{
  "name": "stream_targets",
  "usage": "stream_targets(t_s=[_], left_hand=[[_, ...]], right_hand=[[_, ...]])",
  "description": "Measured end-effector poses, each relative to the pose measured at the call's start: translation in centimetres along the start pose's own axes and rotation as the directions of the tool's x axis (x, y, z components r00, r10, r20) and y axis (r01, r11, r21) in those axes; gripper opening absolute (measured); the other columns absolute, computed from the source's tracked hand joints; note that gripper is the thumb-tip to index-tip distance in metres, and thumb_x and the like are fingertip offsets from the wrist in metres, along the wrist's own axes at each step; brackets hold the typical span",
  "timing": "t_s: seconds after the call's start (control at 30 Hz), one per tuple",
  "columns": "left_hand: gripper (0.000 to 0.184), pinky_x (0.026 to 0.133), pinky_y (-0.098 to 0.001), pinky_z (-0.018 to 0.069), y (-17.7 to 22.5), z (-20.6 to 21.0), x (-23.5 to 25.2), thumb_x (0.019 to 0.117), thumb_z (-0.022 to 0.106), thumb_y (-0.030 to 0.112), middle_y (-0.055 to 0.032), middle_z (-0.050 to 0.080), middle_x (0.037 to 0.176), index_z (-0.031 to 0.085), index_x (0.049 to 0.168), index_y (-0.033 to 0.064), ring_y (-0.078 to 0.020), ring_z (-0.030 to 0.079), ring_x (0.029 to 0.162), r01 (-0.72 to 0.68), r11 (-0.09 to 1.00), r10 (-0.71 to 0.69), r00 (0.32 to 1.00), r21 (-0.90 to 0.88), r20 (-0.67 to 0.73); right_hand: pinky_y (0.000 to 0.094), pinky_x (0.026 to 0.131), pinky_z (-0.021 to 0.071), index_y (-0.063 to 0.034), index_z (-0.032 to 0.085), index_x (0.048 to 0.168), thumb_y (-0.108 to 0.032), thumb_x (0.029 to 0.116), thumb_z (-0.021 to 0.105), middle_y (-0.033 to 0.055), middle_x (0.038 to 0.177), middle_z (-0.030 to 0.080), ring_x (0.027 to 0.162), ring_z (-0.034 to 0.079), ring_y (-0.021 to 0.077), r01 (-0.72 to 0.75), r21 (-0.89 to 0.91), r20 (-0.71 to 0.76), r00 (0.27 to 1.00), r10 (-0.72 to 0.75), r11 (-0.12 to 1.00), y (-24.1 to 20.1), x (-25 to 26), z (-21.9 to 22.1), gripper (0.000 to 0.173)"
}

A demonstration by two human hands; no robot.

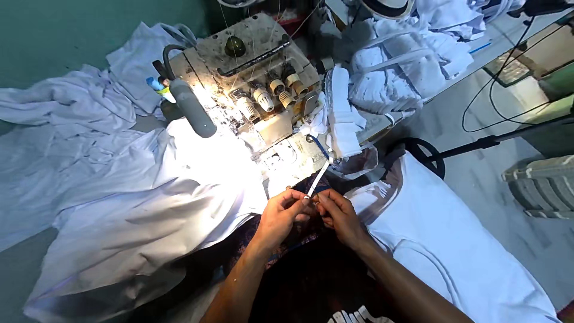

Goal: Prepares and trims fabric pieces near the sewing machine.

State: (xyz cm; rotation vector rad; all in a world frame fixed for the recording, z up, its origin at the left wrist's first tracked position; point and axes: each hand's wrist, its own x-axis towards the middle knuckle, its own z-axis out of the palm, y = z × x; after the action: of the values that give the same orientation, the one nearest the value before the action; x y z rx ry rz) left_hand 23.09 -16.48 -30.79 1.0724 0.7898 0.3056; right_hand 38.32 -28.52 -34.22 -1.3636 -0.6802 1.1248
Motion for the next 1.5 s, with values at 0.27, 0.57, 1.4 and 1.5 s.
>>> stream_targets(t_s=[0.27, 0.57, 1.4, 1.5], left_hand=[[0.025, 0.089, -0.0378, 0.0577, 1.9, 1.8, -1.5, 0.1001, 0.061, 0.011, -0.0220, 0.072, 0.109, 0.071, 0.113, -0.0073, -0.0235, 0.071, 0.097, -0.191, 0.862, 0.069, 0.962, -0.470, -0.266], [0.008, 0.074, -0.0269, 0.0617, 6.9, -4.6, -5.3, 0.0940, 0.070, 0.014, 0.0004, 0.075, 0.085, 0.075, 0.092, 0.0087, -0.0096, 0.072, 0.078, -0.289, 0.849, 0.392, 0.906, 0.443, -0.161], [0.020, 0.042, -0.0249, 0.0504, 14.8, -10.2, -0.4, 0.0996, 0.062, 0.009, -0.0056, 0.060, 0.056, 0.064, 0.081, 0.0025, -0.0121, 0.057, 0.042, -0.022, 0.732, 0.240, 0.943, 0.680, -0.228], [0.022, 0.040, -0.0241, 0.0487, 15.1, -10.5, 0.2, 0.1007, 0.060, 0.008, -0.0051, 0.059, 0.055, 0.062, 0.079, 0.0034, -0.0121, 0.055, 0.041, -0.029, 0.796, 0.216, 0.947, 0.605, -0.239]], right_hand=[[0.0226, 0.045, 0.0402, -0.0033, 0.066, 0.107, -0.019, 0.1023, 0.062, -0.0005, 0.068, 0.055, 0.049, 0.044, 0.0057, 0.095, 0.223, -0.065, 0.994, -0.082, 0.970, -3.6, 1.3, 5.6, 0.017], [0.0200, 0.056, 0.0435, -0.0103, 0.070, 0.095, -0.030, 0.1017, 0.062, -0.0052, 0.071, 0.058, 0.061, 0.051, 0.0008, 0.391, -0.359, 0.551, 0.822, -0.147, 0.847, -10.4, 6.0, 4.0, 0.022], [0.0247, 0.055, 0.0544, -0.0023, 0.067, 0.102, -0.013, 0.0907, 0.070, 0.0009, 0.075, 0.065, 0.056, 0.060, 0.0071, 0.068, -0.099, 0.056, 0.996, -0.063, 0.993, -4.7, 8.8, 10.4, 0.016], [0.0222, 0.049, 0.0502, -0.0016, 0.064, 0.098, -0.008, 0.0922, 0.067, -0.0013, 0.067, 0.061, 0.051, 0.056, 0.0057, 0.051, 0.029, 0.050, 0.997, -0.053, 0.998, -4.6, 8.0, 10.5, 0.009]])
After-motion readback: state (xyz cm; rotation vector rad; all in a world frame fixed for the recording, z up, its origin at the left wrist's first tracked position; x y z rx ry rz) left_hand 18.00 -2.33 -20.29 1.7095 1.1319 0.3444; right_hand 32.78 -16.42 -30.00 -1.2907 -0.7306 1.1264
